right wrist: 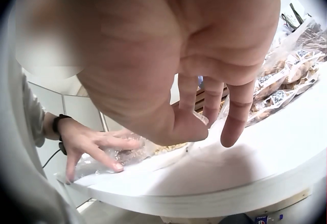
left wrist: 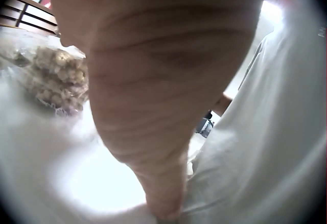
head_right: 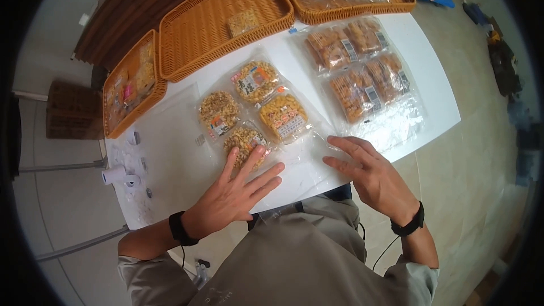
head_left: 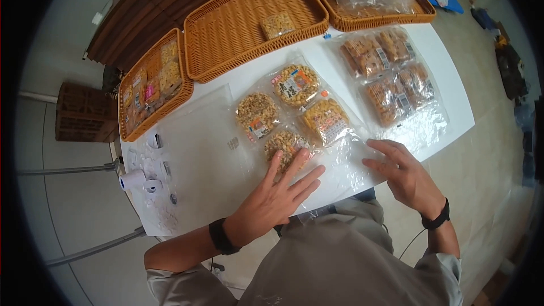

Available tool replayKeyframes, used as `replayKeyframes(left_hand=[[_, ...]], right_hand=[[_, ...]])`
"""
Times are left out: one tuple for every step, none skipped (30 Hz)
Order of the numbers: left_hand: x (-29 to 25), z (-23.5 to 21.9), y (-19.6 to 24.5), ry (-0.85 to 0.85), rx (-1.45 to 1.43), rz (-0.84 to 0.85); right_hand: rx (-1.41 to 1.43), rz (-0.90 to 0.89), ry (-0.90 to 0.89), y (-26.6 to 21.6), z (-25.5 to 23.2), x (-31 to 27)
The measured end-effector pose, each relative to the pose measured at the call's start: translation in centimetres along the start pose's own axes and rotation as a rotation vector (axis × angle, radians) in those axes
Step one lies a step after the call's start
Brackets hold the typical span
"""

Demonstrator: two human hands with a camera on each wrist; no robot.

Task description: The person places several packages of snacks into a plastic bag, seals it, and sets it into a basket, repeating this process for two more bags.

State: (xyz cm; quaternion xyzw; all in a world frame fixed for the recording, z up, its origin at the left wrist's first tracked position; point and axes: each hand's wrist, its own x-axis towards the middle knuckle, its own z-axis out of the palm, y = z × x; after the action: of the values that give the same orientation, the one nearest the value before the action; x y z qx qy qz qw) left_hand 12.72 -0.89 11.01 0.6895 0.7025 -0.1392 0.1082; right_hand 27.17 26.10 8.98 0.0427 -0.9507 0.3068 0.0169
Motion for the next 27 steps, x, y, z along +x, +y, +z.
replayKeyframes(left_hand=[[-0.1,0.8,0.5,0.052,-0.005,-0.008],[-0.2,1.5,1.0,0.104,-0.01,-0.016],[-0.4,1.9,1.5,0.153,-0.021,-0.021],[-0.7,2.3,2.0,0.201,-0.033,-0.026],[-0.9,2.7,2.5,0.251,-0.045,-0.035],[-1.1,3.1,2.8,0.266,-0.067,-0.029],[-1.3,3.4,3.0,0.28,-0.088,-0.025],[-1.5,3.6,3.3,0.295,-0.109,-0.022],[-1.6,3.7,3.6,0.317,-0.137,-0.031],[-1.6,3.8,3.8,0.339,-0.164,-0.041],[-1.7,3.9,4.0,0.361,-0.189,-0.05],[-1.9,4.2,4.2,0.403,-0.248,-0.075],[-2.1,4.4,4.5,0.445,-0.309,-0.1],[-2.3,4.6,4.7,0.487,-0.37,-0.126],[-2.6,4.3,4.9,0.508,-0.445,-0.174],[-2.9,3.9,5.0,0.529,-0.52,-0.222],[-3.2,3.7,5.2,0.549,-0.594,-0.272],[-3.5,3.8,5.4,0.561,-0.625,-0.313],[-3.7,4.0,5.7,0.573,-0.653,-0.357],[-4.0,4.2,6.0,0.584,-0.683,-0.401],[-4.2,4.3,6.4,0.622,-0.696,-0.442],[-4.4,4.5,6.8,0.661,-0.707,-0.485],[-4.7,4.8,7.2,0.7,-0.718,-0.53],[-4.9,5.1,7.6,0.738,-0.742,-0.575],[-5.1,5.4,8.0,0.778,-0.765,-0.622],[-5.2,5.7,8.4,0.818,-0.788,-0.669],[-5.4,5.9,8.6,0.836,-0.812,-0.717]], right_hand=[[-0.023,-0.006,-0.012,0.0,0.1,-0.1],[-0.046,-0.011,-0.024,0.0,0.1,-0.3],[-0.072,-0.017,-0.036,0.1,0.1,-0.5],[-0.054,-0.02,-0.027,0.2,0.2,-0.6],[-0.039,-0.026,-0.019,0.3,0.2,-0.8],[-0.024,-0.034,-0.012,0.3,0.3,-0.9],[-0.011,-0.044,0.019,0.5,0.5,-1.1],[0.001,-0.055,0.049,0.7,1.0,-1.2],[0.014,-0.069,0.079,1.0,1.4,-1.3],[0.012,-0.091,0.096,1.4,1.8,-1.4],[0.011,-0.112,0.115,1.8,2.1,-1.5],[0.009,-0.132,0.135,2.1,2.3,-1.6],[0.021,-0.144,0.147,2.2,2.3,-1.7],[0.032,-0.155,0.158,2.3,2.2,-1.7],[0.042,-0.167,0.168,2.3,2.1,-1.6],[0.032,-0.168,0.175,2.2,1.9,-1.6],[0.023,-0.168,0.181,2.0,1.7,-1.4],[0.013,-0.17,0.186,1.9,1.7,-1.3],[0.023,-0.168,0.187,2.1,1.8,-1.4],[0.033,-0.164,0.187,2.0,1.9,-1.4],[0.044,-0.16,0.186,2.0,2.0,-1.4],[0.083,-0.159,0.167,1.9,2.0,-1.4],[0.121,-0.16,0.147,1.9,2.0,-1.5],[0.16,-0.16,0.125,1.8,2.1,-1.5],[0.206,-0.167,0.103,2.0,2.2,-1.6],[0.252,-0.174,0.081,2.1,2.4,-1.8],[0.298,-0.18,0.058,2.2,2.6,-1.8]])
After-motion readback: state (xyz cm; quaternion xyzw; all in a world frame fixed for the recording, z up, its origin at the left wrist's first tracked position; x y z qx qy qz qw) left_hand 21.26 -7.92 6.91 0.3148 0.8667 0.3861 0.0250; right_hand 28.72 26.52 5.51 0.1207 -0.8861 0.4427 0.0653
